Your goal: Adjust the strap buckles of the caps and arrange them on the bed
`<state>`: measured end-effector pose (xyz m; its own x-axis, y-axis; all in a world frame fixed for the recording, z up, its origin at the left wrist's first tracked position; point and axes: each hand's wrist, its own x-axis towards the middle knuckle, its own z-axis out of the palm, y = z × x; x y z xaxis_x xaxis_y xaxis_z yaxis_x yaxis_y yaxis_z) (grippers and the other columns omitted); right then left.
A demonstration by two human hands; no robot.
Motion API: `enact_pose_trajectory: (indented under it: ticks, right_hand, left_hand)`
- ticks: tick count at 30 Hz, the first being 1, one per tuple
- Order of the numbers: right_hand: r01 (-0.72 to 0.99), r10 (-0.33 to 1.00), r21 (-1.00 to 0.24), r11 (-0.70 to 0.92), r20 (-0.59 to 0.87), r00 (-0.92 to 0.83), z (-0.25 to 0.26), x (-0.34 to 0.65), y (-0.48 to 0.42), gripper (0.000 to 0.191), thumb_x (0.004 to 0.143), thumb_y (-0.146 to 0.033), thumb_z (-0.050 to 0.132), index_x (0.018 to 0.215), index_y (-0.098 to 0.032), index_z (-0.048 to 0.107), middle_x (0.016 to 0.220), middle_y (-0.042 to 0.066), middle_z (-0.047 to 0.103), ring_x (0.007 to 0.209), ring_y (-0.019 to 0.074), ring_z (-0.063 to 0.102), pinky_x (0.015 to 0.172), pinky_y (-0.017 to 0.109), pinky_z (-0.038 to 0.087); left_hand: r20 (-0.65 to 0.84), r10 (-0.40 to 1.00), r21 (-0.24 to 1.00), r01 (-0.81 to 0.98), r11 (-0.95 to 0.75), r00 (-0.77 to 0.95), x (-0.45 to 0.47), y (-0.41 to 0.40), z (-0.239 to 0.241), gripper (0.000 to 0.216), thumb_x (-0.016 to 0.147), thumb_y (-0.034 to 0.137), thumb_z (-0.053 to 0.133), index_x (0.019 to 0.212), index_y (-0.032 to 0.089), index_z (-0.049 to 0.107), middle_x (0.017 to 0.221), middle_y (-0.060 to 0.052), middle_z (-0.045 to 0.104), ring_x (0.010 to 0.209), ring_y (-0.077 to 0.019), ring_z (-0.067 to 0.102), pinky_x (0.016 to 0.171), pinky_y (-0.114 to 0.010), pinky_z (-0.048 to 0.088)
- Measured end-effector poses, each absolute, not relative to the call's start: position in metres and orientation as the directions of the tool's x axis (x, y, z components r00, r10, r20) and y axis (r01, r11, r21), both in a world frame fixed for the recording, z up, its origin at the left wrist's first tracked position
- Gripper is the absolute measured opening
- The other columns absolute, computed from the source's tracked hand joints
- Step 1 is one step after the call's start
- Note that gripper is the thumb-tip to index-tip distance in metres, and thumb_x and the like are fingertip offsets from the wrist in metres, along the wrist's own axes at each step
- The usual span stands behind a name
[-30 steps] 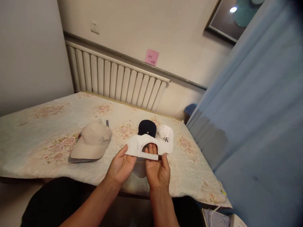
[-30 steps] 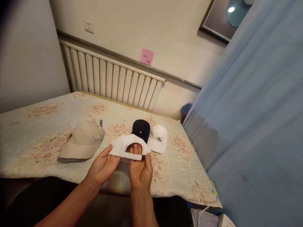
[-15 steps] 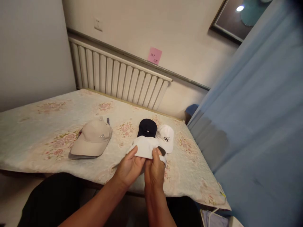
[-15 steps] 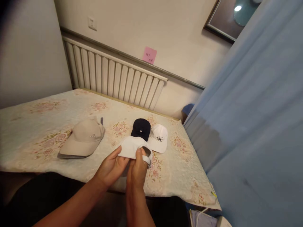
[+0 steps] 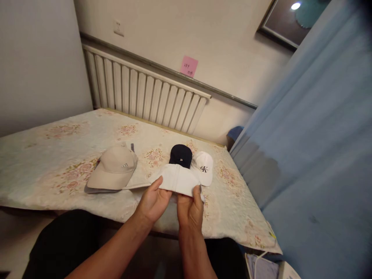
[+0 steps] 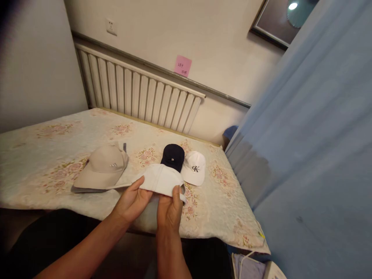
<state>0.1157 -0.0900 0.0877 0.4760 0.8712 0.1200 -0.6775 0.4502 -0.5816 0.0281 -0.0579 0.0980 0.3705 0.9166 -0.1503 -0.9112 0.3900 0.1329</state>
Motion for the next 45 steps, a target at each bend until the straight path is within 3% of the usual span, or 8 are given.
enact_pose_trajectory:
  ticks: [5,14,19,22,25,32,37,45]
  right_hand:
    - [-0.689,0.886,-0.602,0.404,0.068,0.459,0.076,0.100,-0.087,0.053,0.084,-0.028,0.057,0.135,-0.022,0.044,0.133,0.007,0.058,0.116,0.0204,0.058,0.108,0.046,0.038]
    - [-0.773,0.921,-0.540,0.332,0.008,0.389,0.075,0.119,-0.085,0.051,0.085,-0.024,0.052,0.134,-0.017,0.045,0.129,0.010,0.060,0.118,0.0224,0.057,0.108,0.048,0.037]
    - [-0.740,0.892,-0.545,0.394,0.034,0.450,0.073,0.118,-0.088,0.052,0.086,-0.029,0.054,0.136,-0.021,0.043,0.133,0.008,0.057,0.122,0.0222,0.054,0.109,0.050,0.035]
    - [-0.724,0.887,-0.550,0.416,0.069,0.457,0.069,0.105,-0.089,0.054,0.085,-0.029,0.057,0.137,-0.024,0.042,0.136,0.006,0.055,0.122,0.0216,0.054,0.109,0.049,0.035]
    - [-0.716,0.878,-0.575,0.395,0.006,0.479,0.062,0.094,-0.089,0.060,0.080,-0.021,0.063,0.137,-0.023,0.042,0.133,0.006,0.058,0.116,0.0198,0.058,0.110,0.044,0.036]
    - [-0.740,0.900,-0.558,0.376,0.029,0.436,0.057,0.104,-0.085,0.057,0.084,-0.021,0.054,0.139,-0.023,0.039,0.135,0.007,0.055,0.117,0.0199,0.057,0.108,0.046,0.037]
    - [-0.765,0.914,-0.542,0.350,0.017,0.406,0.055,0.120,-0.084,0.057,0.084,-0.021,0.053,0.139,-0.024,0.039,0.134,0.007,0.057,0.118,0.0200,0.057,0.107,0.047,0.037]
    - [-0.770,0.915,-0.544,0.334,-0.009,0.404,0.057,0.111,-0.086,0.057,0.082,-0.027,0.060,0.136,-0.025,0.043,0.131,0.006,0.059,0.117,0.0202,0.058,0.107,0.046,0.038]
  left_hand:
    - [-0.149,0.898,0.138,-0.890,0.434,0.415,0.033,-0.063,0.090,0.049,0.094,0.013,0.038,0.143,0.009,0.034,0.116,-0.015,0.067,0.110,-0.0230,0.062,0.105,-0.039,0.044]
    - [-0.142,0.942,0.136,-0.937,0.322,0.303,0.016,-0.051,0.093,0.049,0.094,0.014,0.037,0.142,0.008,0.034,0.117,-0.015,0.067,0.110,-0.0217,0.062,0.102,-0.035,0.046]
    - [-0.152,0.953,0.178,-0.942,0.286,0.261,0.021,-0.056,0.094,0.050,0.091,0.006,0.038,0.141,0.012,0.038,0.116,-0.012,0.068,0.107,-0.0199,0.064,0.101,-0.032,0.047]
    - [-0.179,0.933,0.193,-0.919,0.343,0.311,0.030,-0.062,0.090,0.051,0.090,0.007,0.041,0.141,0.011,0.038,0.117,-0.012,0.068,0.108,-0.0202,0.064,0.101,-0.032,0.046]
    - [-0.199,0.888,0.193,-0.872,0.450,0.415,0.037,-0.067,0.084,0.052,0.090,0.011,0.043,0.142,0.008,0.037,0.121,-0.015,0.065,0.112,-0.0225,0.061,0.104,-0.034,0.044]
    - [-0.087,0.924,0.173,-0.908,0.383,0.373,0.028,-0.065,0.083,0.054,0.088,0.007,0.045,0.142,0.015,0.038,0.127,-0.013,0.061,0.117,-0.0241,0.057,0.108,-0.039,0.040]
    - [-0.085,0.947,0.187,-0.929,0.320,0.309,0.015,-0.061,0.088,0.052,0.087,0.008,0.045,0.139,0.012,0.042,0.124,-0.015,0.063,0.115,-0.0277,0.058,0.105,-0.046,0.042]
    - [-0.058,0.942,0.257,-0.907,0.333,0.330,0.027,-0.067,0.088,0.066,0.078,-0.006,0.040,0.140,0.016,0.042,0.124,-0.009,0.064,0.113,-0.0232,0.060,0.106,-0.039,0.041]
